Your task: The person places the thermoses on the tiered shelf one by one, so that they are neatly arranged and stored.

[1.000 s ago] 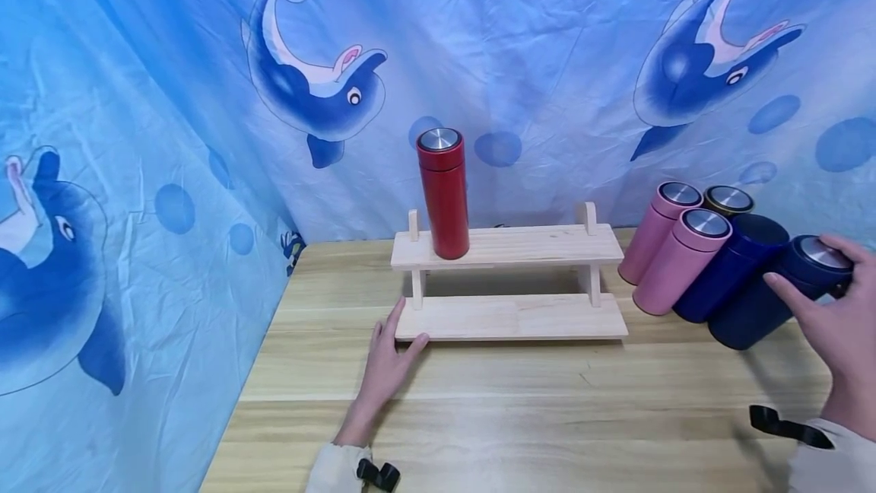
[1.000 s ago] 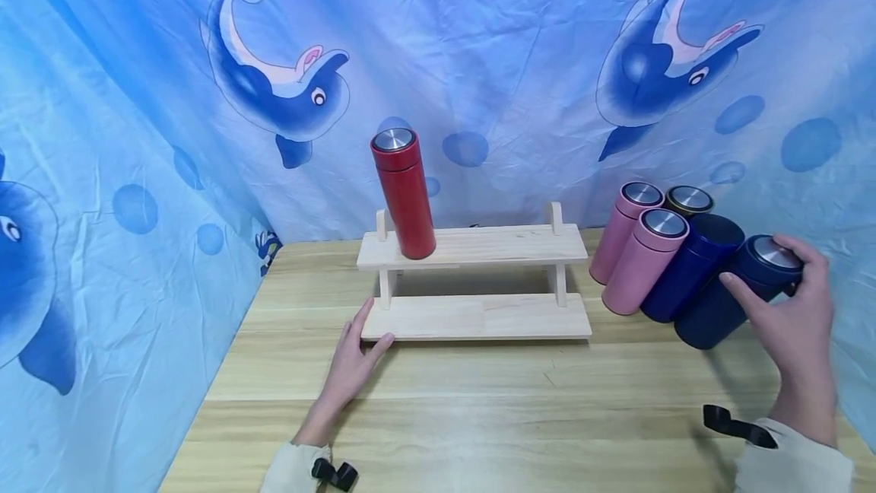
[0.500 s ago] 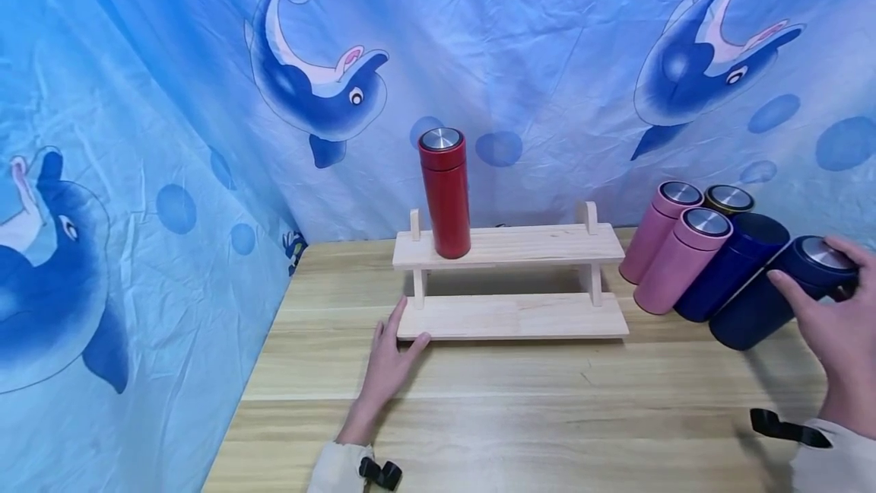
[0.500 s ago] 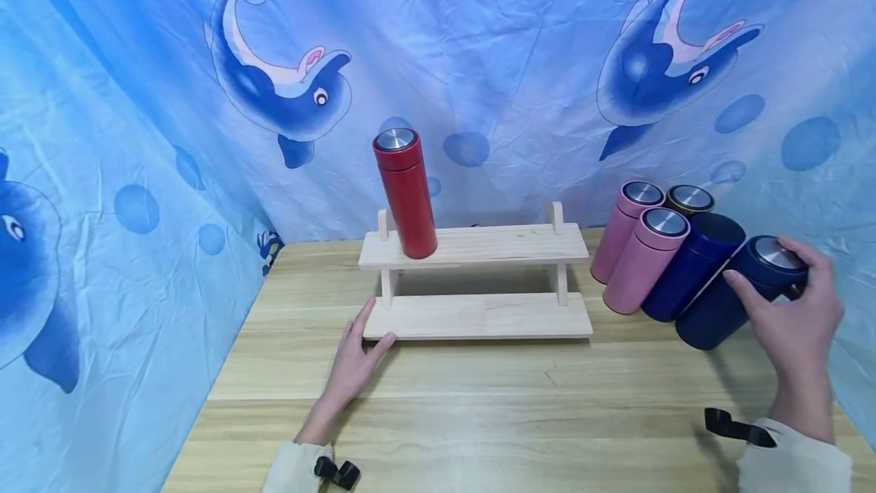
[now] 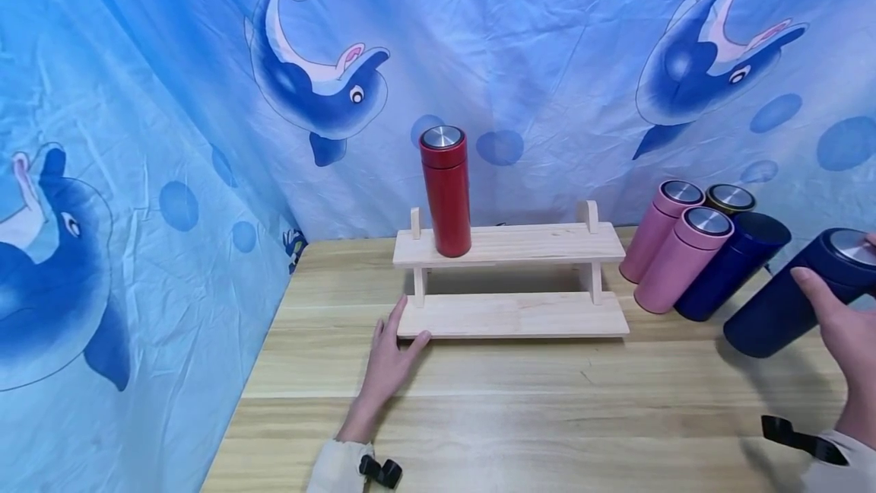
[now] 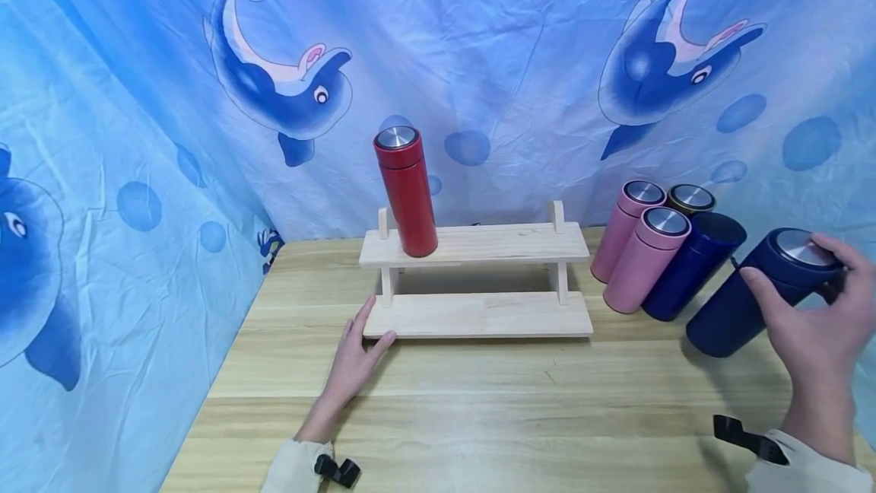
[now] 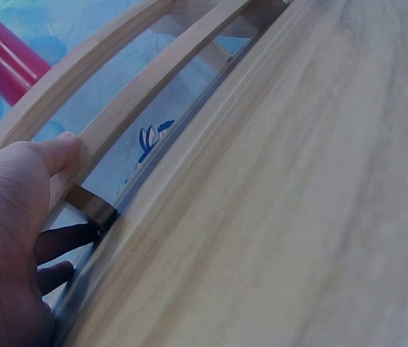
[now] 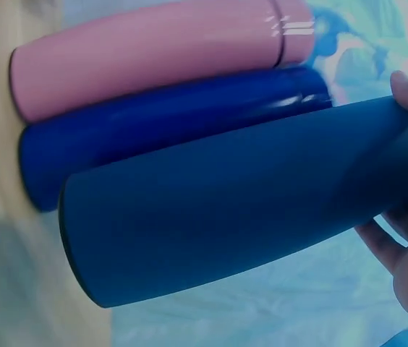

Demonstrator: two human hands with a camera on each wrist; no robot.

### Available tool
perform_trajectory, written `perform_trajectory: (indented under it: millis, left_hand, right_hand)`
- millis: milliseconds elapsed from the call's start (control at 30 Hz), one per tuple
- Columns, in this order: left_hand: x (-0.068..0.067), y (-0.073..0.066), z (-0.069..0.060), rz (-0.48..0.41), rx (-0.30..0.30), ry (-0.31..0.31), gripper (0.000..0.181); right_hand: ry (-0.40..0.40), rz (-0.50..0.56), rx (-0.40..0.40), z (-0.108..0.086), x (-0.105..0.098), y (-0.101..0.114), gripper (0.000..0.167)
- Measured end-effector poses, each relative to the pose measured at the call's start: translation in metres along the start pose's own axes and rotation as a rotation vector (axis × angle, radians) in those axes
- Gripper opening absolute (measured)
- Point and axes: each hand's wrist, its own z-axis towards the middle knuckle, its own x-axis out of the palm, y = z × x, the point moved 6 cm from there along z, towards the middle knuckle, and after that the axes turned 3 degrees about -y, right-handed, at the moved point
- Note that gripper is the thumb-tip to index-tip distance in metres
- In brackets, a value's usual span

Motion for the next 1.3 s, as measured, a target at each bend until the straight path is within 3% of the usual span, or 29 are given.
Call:
perform_trajectory:
  millis: [233,433,600,867,1300]
  left_hand:
    - [0.0,0.001,-0.001,-0.003,-0.017,-0.006,0.087]
    - [0.001,0.002,-0.001,-0.004,-0.015,-0.007,0.086]
    - [0.002,0.002,-0.001,-0.005,-0.008,-0.004,0.086]
    - [0.001,0.001,0.0,-0.008,-0.003,-0.008,0.086]
    - [0.0,-0.001,0.0,-0.001,-0.009,-0.004,0.087]
  right_hand:
    - [-0.001,0.097,-0.146,0.005,0.002,0.04,0.095]
    - [0.056,0.2,-0.215,0.001,0.016,0.075,0.076]
    - [0.121,0.283,-0.256,-0.004,0.034,0.101,0.074]
    - [0.158,0.438,-0.215,-0.005,0.069,0.139,0.071]
    - [0.175,0.511,-0.303,-0.001,0.117,0.193,0.07]
